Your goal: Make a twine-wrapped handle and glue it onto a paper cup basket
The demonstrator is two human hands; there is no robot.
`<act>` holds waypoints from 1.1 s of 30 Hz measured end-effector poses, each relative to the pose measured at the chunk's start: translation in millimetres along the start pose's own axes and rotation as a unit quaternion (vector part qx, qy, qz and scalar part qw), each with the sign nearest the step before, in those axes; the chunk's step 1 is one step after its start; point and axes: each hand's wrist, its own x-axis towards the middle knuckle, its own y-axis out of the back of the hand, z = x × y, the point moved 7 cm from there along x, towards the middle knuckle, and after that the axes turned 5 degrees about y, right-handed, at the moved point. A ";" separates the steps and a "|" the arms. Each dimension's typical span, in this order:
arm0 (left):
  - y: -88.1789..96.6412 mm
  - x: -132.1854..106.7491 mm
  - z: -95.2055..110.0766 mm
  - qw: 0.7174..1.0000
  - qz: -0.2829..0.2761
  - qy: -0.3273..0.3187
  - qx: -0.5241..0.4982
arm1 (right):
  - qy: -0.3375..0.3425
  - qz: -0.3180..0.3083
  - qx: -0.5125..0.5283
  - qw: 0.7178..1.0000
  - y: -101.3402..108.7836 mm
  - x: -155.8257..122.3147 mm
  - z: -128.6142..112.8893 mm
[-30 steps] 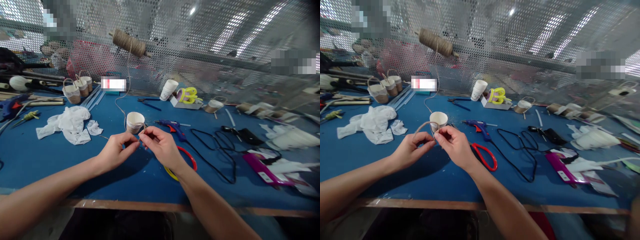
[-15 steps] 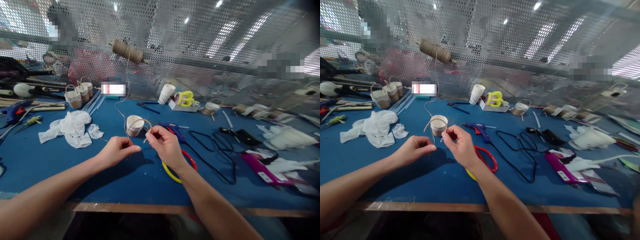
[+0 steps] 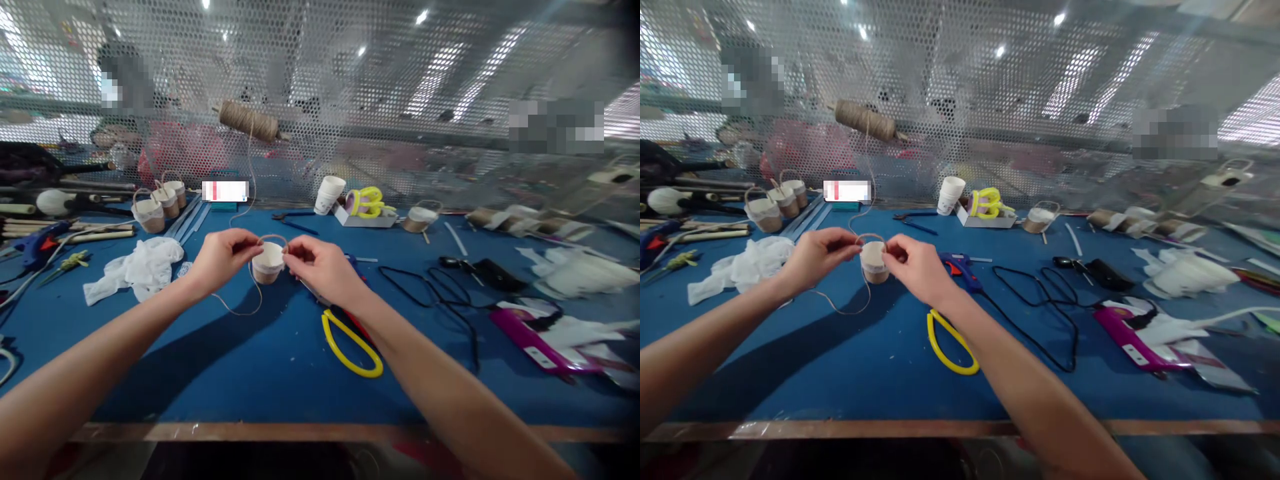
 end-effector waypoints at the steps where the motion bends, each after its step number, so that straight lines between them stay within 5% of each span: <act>1: -0.1 7.7 -3.4 1.000 0.006 0.004 0.000 | -0.002 0.000 -0.008 1.000 1.2 7.6 3.9; 10: -18.9 31.0 -32.6 1.000 0.010 0.010 0.012 | -0.018 0.019 -0.078 0.997 0.6 31.1 35.2; 33: -25.0 27.3 -46.8 0.998 -0.051 0.024 0.020 | 0.003 -0.004 -0.104 0.995 -9.0 26.3 40.4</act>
